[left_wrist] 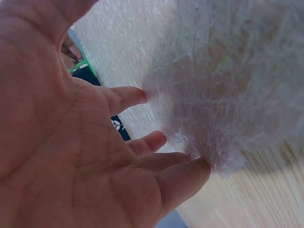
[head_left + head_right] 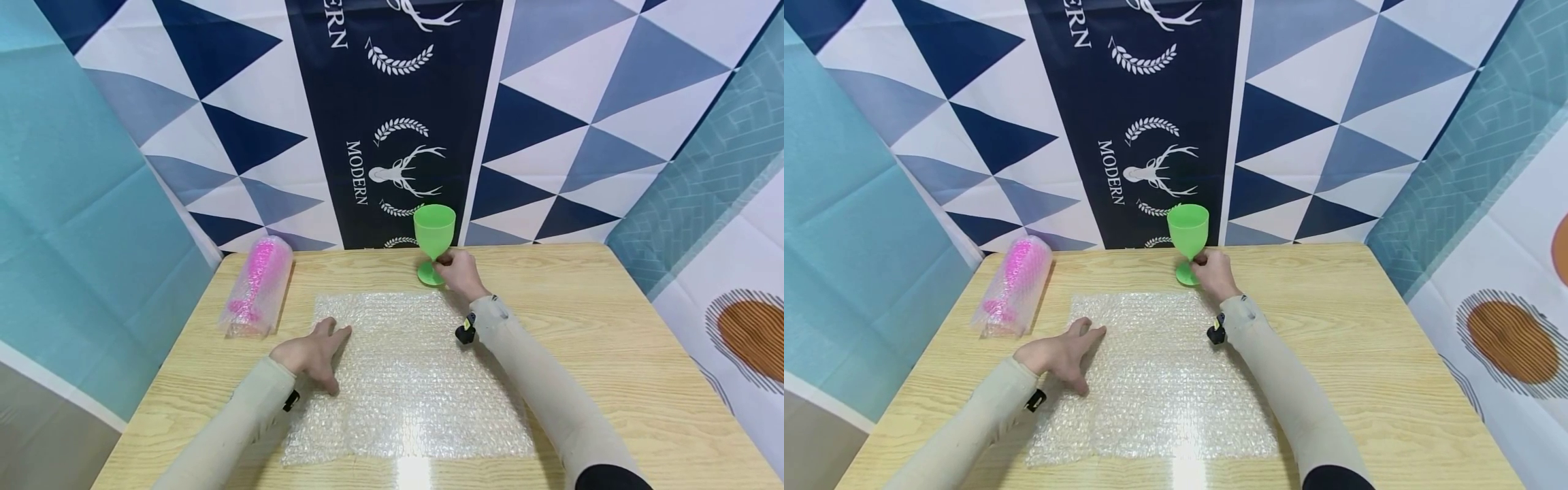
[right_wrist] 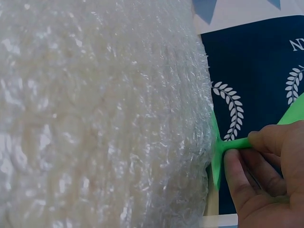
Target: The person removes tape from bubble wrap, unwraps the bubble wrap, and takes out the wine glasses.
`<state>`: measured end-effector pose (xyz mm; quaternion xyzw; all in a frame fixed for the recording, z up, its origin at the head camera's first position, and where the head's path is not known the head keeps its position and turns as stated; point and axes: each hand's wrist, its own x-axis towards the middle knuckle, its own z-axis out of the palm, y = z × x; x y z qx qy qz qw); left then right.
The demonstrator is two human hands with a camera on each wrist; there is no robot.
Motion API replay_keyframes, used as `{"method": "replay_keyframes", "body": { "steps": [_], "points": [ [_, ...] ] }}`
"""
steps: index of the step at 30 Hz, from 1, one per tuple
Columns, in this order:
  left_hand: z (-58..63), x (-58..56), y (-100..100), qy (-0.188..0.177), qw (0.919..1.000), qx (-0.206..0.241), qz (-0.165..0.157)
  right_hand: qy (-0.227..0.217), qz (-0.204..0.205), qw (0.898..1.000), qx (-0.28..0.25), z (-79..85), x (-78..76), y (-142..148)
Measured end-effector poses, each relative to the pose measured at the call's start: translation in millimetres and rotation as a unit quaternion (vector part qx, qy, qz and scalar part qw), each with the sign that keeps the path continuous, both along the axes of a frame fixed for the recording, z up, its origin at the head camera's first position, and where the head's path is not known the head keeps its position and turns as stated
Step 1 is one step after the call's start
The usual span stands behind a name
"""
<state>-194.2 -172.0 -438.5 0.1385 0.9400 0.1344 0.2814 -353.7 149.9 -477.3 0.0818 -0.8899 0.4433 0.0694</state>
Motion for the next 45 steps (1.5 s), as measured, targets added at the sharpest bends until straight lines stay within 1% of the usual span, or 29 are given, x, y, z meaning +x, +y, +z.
{"method": "replay_keyframes", "body": {
  "steps": [10, 19, 29, 38, 45],
  "points": [
    [-0.7, -0.7, 0, -0.001, 1.0, -0.002, 0.002, 0.013, 0.007, 1.0, 0.001, -3.9, -1.9, -2],
    [-1.1, -0.1, 0, -0.002, 1.0, 0.0, 0.006, 0.005, 0.008, 1.0, 0.005, -6.5, -5.0, -5],
    [-2.1, -0.6, 0, 0.001, 1.0, -0.001, 0.007, -0.002, 0.007, 1.0, 0.002, -4.1, -6.3, -13],
    [-1.9, -1.0, 1, 0.004, 1.0, -0.003, 0.007, -0.005, 0.015, 1.0, 0.007, -0.6, -9.6, -22],
    [-1.6, -0.5, 1, 0.005, 1.0, -0.004, 0.007, -0.008, 0.02, 1.0, -0.005, 2.0, -10.3, -30]
  ]
}}
